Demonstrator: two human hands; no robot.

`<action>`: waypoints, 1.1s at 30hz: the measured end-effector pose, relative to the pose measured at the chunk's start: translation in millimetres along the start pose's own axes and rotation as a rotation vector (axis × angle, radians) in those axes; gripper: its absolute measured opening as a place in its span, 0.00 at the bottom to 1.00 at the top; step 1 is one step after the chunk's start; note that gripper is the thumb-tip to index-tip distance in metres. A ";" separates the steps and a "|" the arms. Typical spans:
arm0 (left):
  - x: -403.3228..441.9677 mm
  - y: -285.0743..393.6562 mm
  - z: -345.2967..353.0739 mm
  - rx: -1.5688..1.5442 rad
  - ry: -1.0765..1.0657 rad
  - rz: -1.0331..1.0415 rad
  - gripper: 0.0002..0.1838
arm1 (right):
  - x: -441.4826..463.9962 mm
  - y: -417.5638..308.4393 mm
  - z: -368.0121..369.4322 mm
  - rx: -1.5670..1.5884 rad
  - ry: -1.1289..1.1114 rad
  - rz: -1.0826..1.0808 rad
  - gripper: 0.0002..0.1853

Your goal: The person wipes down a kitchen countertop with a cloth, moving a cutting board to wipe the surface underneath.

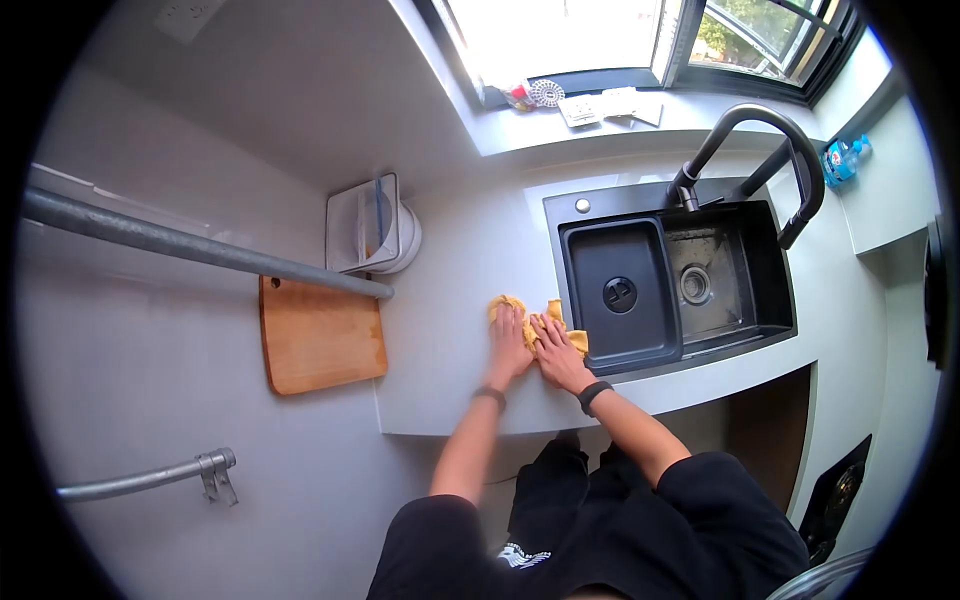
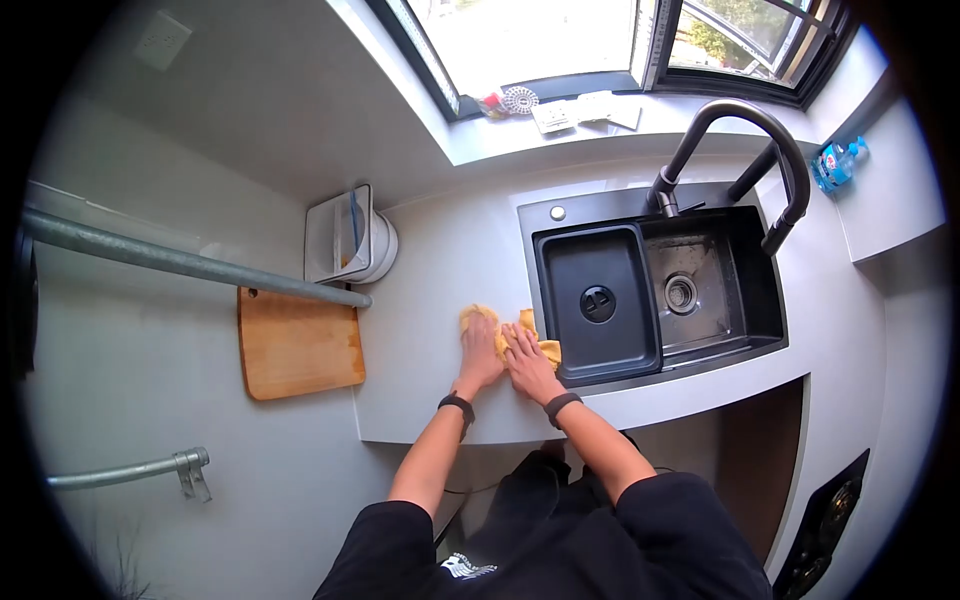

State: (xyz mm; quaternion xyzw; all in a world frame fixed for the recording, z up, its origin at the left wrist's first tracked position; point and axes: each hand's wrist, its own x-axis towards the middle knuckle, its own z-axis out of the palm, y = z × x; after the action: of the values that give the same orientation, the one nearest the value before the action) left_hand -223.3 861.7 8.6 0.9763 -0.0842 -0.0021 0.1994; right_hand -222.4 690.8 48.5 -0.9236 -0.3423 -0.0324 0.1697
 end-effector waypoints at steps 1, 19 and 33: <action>15.9 -7.6 -0.6 -0.017 0.033 0.026 0.44 | 11.9 6.0 4.4 0.020 -0.063 0.021 0.17; 275.2 -87.7 -22.5 0.118 0.322 0.025 0.32 | 229.4 132.8 44.2 -0.052 0.039 0.122 0.20; 272.4 -116.2 -34.9 0.032 0.181 -0.096 0.36 | 293.9 189.1 45.8 -0.118 -0.144 0.132 0.36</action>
State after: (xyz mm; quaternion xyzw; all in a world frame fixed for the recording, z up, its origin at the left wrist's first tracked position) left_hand 65.6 935.5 3.5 0.9785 -0.0189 0.0778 0.1902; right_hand 121.1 754.9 2.1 -0.9524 -0.2896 0.0249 0.0917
